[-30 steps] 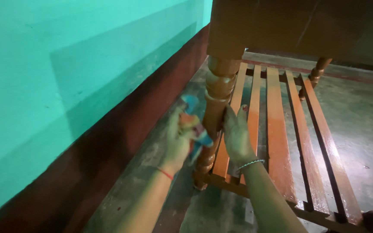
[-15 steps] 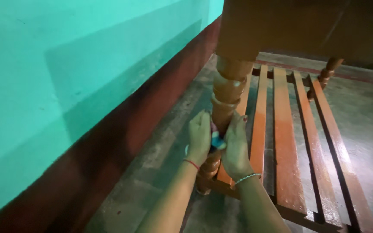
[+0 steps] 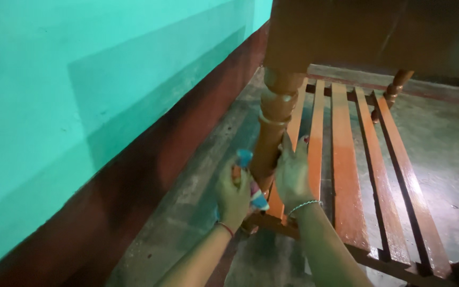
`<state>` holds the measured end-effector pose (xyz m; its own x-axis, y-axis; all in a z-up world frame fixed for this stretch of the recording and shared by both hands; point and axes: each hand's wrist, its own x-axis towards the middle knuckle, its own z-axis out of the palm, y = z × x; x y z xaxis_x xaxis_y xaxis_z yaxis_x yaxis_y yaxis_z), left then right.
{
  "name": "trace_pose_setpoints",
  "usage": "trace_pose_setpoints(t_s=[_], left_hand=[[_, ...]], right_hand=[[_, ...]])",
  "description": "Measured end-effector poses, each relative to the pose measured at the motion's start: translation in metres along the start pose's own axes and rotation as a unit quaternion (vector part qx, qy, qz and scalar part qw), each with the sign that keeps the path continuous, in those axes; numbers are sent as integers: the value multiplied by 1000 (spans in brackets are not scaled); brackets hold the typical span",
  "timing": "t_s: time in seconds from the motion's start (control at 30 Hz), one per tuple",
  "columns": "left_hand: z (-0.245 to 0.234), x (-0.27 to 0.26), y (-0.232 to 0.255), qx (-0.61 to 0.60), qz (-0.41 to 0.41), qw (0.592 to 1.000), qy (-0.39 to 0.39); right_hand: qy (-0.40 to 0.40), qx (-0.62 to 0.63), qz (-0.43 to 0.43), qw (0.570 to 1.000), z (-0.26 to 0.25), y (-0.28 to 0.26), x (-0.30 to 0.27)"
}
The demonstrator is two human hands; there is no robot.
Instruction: The person wipes the edges and legs of a wooden table using a cloth. They systematically clean the tabletop edge, the carved details, and the lower slatted shelf, moving around the table to reach different sides.
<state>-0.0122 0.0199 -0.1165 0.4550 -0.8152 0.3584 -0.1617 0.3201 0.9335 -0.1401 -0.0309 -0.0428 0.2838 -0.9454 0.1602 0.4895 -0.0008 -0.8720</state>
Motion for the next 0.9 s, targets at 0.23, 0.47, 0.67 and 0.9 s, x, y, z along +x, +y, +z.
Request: trace_pose_setpoints(t_s=[0.23,0.47,0.67,0.9], left_hand=[[13,28,113,244,482,841,29],[21,37,78,456,522,717,-71],[19,23,28,518,547,650,-100],[16,7,-18,542,538,630,-142]], right_hand=[[-8,36,16,999,-8,6,-10],[-1,136,36,990,-13,0,-17],[45,152,36,987,-33,23,-35],[89,61,112,988,-70,73,-58]])
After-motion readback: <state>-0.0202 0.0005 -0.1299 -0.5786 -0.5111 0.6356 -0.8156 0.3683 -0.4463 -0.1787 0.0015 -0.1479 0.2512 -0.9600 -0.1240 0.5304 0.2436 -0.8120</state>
